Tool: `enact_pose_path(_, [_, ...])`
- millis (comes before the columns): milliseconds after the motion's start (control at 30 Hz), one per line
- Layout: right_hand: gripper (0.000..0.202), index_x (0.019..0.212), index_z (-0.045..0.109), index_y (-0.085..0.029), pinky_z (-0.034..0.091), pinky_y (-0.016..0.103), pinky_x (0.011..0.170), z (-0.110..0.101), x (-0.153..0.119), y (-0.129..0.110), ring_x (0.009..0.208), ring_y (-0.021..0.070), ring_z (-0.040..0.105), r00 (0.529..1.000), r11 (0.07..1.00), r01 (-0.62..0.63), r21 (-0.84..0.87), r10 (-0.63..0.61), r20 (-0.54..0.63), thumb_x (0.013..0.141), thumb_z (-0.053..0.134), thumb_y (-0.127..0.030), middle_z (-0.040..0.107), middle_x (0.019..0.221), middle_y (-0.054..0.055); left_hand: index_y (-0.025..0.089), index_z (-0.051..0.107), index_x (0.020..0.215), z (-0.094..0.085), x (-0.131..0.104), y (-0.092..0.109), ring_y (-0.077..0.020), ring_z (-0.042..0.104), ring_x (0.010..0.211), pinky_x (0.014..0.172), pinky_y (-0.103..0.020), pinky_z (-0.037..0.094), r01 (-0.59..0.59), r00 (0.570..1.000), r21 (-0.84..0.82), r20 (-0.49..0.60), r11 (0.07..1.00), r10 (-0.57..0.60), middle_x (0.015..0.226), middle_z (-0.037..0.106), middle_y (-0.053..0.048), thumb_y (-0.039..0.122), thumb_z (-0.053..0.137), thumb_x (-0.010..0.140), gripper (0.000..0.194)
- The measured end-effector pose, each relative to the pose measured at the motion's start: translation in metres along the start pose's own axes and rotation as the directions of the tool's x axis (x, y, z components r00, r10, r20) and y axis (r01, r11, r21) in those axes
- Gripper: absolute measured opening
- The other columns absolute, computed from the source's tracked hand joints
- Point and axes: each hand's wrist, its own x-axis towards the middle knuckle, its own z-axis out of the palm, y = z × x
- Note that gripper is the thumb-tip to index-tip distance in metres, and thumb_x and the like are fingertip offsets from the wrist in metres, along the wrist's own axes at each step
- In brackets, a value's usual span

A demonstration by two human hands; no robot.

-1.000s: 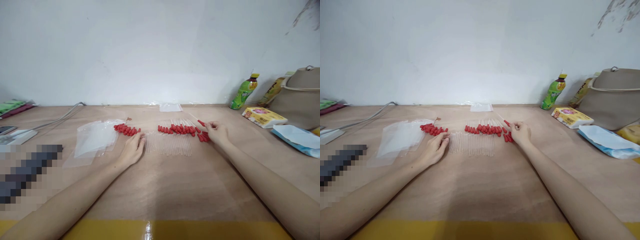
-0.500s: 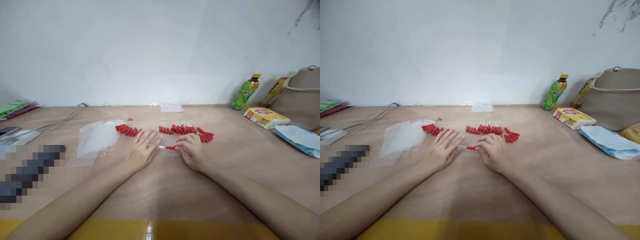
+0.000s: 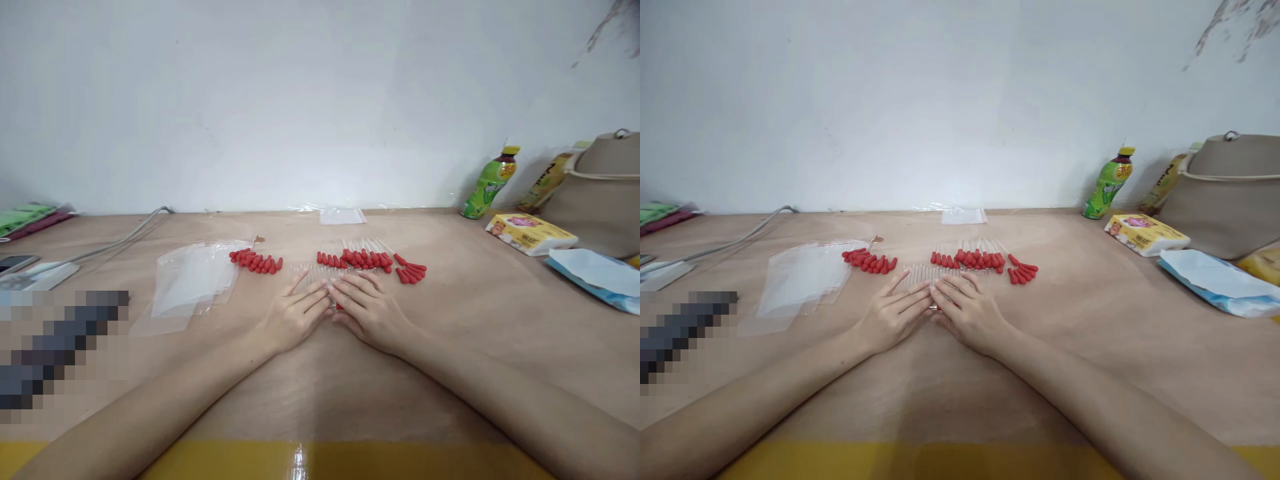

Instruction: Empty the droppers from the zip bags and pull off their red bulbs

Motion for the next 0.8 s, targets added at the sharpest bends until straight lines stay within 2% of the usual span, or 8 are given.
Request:
enact_pose_path(167, [0.025, 0.107, 0.062, -0.012, 0.049, 0.037, 0.091, 0.006, -0.003, 0.002, 0.102, 0.0208, 0.059, 0.994, 0.994, 0.101, -0.036, -0.103, -0.044, 0.085, 0.050, -0.020, 0.066, 0.105, 0.010, 0.015, 0.060, 0.095, -0.001, 0.000, 0.004, -0.0163, 0.060, 0.102, 0.107, -0.043, 0.030, 0.000, 1.000, -0.046, 0.014, 0.999, 0.000, 0.095, 0.069, -0.005, 0.015, 0.049, 0.085, 0.014])
enact_pose_path(367, [0.027, 0.108, 0.061, -0.010, 0.049, 0.036, 0.094, 0.005, -0.004, 0.005, 0.105, 0.0205, 0.058, 0.988, 0.988, 0.153, -0.011, -0.153, -0.017, 0.086, 0.047, -0.016, 0.064, 0.107, 0.012, 0.017, 0.061, 0.090, -0.002, 0.001, 0.005, -0.0163, 0.062, 0.098, 0.112, -0.049, 0.016, 0.048, 0.997, -0.145, 0.061, 0.988, -0.039, 0.090, 0.070, -0.003, 0.015, 0.046, 0.086, 0.016])
enact_pose_path(633, [0.027, 0.107, 0.061, -0.009, 0.048, 0.034, 0.095, -0.002, -0.006, 0.008, 0.106, 0.0192, 0.057, 0.968, 0.969, 0.248, -0.007, -0.248, -0.046, 0.086, 0.044, -0.010, 0.064, 0.108, 0.011, 0.015, 0.061, 0.088, -0.004, 0.000, 0.005, -0.0137, 0.064, 0.093, 0.107, -0.040, 0.032, 0.051, 0.997, -0.218, 0.066, 0.975, -0.038, 0.082, 0.070, -0.003, 0.016, 0.046, 0.086, 0.015])
enact_pose_path(800, [0.032, 0.112, 0.058, -0.012, 0.049, 0.034, 0.094, -0.009, -0.008, 0.010, 0.109, 0.0184, 0.055, 0.962, 0.962, 0.272, 0.008, -0.272, -0.024, 0.088, 0.037, -0.009, 0.065, 0.108, 0.010, 0.016, 0.062, 0.091, -0.004, -0.004, 0.002, -0.0148, 0.062, 0.096, 0.097, -0.034, 0.045, 0.051, 0.997, -0.228, 0.070, 0.972, -0.036, 0.093, 0.069, -0.006, 0.019, 0.045, 0.086, 0.018])
